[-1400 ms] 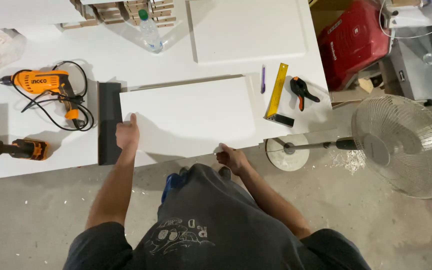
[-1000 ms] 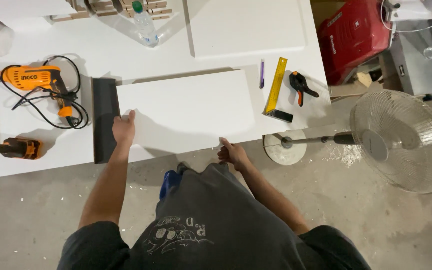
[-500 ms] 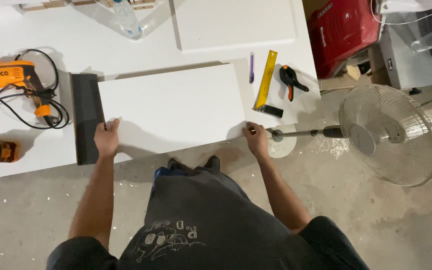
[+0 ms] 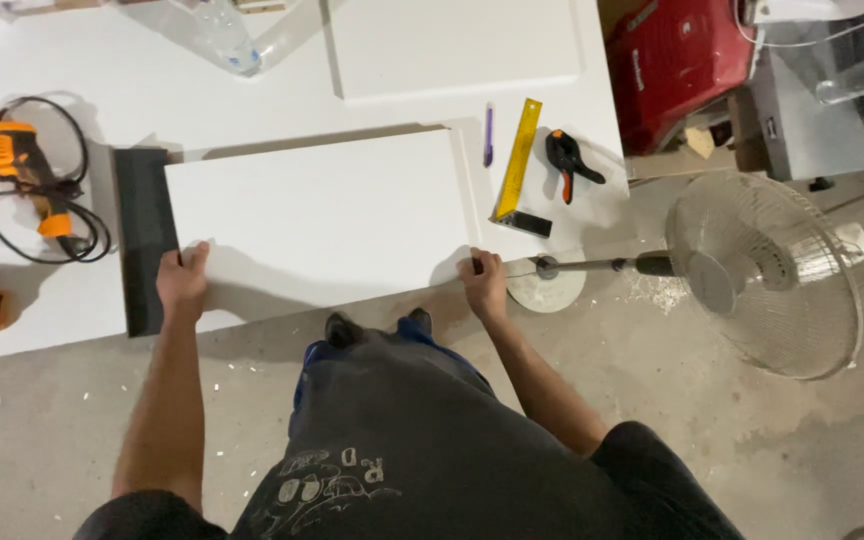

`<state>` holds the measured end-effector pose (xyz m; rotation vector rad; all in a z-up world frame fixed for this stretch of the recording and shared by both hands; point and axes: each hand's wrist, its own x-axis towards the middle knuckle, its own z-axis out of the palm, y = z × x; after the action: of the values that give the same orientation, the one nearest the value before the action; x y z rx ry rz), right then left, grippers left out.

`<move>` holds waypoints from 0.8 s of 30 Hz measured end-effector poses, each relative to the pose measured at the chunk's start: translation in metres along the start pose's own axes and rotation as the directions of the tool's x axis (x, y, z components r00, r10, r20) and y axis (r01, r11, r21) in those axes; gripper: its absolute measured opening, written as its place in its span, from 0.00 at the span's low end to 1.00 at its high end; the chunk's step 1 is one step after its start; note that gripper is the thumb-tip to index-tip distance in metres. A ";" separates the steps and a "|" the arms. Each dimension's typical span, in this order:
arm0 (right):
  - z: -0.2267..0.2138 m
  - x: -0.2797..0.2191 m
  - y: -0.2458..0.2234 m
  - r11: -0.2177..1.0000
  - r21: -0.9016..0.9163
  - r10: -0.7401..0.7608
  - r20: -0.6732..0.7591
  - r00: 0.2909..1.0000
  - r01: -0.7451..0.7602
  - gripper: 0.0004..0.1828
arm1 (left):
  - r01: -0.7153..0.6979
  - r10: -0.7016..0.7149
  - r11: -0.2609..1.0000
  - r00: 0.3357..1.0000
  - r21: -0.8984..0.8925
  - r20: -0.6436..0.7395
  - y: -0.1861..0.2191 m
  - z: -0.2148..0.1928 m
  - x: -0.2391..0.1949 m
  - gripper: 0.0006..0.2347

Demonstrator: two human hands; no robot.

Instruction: Measuring, marking, and clamping wooden boards for assembly on a workbench

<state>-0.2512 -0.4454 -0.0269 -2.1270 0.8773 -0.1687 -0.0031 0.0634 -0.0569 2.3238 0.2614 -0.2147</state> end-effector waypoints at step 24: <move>-0.137 0.221 0.080 0.731 -0.601 -0.559 -0.255 0.789 0.324 0.22 | -0.755 0.772 0.617 0.635 0.224 0.015 0.155 0.085 -0.103 0.23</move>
<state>-0.1825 -0.7087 -0.0320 -2.8854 0.6554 -0.7491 -0.0700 -0.1160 0.0155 2.4301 -0.7728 0.3086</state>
